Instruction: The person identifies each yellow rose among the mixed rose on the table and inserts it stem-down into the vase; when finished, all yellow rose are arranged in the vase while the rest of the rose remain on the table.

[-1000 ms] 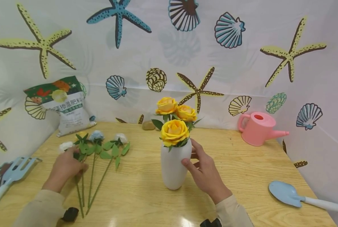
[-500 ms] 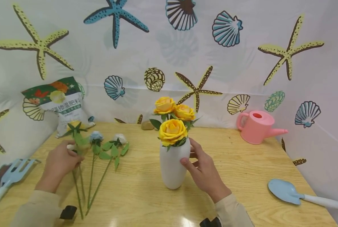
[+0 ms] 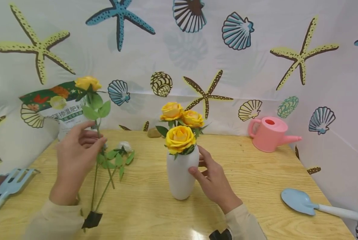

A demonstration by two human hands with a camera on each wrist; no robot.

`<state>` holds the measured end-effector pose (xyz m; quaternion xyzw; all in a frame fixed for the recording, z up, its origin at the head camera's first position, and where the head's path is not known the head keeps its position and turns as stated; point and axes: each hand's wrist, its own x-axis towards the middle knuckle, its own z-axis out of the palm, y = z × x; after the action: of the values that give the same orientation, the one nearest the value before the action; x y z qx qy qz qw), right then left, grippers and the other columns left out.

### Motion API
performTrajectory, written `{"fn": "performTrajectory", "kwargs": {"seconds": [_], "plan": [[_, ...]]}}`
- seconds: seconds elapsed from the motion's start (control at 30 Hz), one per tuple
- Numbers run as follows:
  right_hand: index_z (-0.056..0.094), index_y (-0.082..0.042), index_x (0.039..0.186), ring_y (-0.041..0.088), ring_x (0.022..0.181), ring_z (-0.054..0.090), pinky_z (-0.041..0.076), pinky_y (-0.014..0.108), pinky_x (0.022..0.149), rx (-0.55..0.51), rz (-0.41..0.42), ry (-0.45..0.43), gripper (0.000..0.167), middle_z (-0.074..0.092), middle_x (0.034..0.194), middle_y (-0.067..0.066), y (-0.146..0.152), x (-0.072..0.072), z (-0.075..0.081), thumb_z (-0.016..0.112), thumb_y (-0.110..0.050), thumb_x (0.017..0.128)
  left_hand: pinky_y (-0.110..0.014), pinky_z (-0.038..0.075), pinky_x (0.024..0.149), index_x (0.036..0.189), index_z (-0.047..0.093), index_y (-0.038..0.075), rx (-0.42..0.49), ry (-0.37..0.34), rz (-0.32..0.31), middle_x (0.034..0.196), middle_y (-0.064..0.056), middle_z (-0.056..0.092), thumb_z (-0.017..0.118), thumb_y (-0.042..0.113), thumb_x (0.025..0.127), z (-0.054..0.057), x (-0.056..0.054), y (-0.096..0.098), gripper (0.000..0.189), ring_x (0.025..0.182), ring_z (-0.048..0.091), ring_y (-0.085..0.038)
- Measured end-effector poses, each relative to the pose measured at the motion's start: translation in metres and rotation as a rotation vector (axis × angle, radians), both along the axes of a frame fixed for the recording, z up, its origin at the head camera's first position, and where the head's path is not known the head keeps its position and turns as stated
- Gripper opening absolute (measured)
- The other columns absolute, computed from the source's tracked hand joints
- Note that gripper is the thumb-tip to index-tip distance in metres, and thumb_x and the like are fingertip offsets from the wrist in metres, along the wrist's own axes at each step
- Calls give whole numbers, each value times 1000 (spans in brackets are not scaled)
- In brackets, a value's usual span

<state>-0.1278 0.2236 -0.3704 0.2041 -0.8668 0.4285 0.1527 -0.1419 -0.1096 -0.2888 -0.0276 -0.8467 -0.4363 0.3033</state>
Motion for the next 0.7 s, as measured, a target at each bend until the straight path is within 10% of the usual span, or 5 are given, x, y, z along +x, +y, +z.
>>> {"fn": "performTrajectory", "kwargs": {"seconds": [0.23,0.7], "plan": [[33,-15,153,37,111,68,60,32,82,-3,-9,-12,56,58,141,22,-1,-2,0,58,-24,104,-7,52,73,123,59,-9,170,350,-153,93,-21,71,75,-7,86,16,1,47,40,77,69,-24],[32,-16,154,37,112,68,61,41,82,-2,-1,-32,58,58,142,22,0,0,1,58,-24,103,-25,60,69,115,54,-13,526,664,-369,92,-20,69,71,-14,85,32,12,85,34,79,71,-10]]}}
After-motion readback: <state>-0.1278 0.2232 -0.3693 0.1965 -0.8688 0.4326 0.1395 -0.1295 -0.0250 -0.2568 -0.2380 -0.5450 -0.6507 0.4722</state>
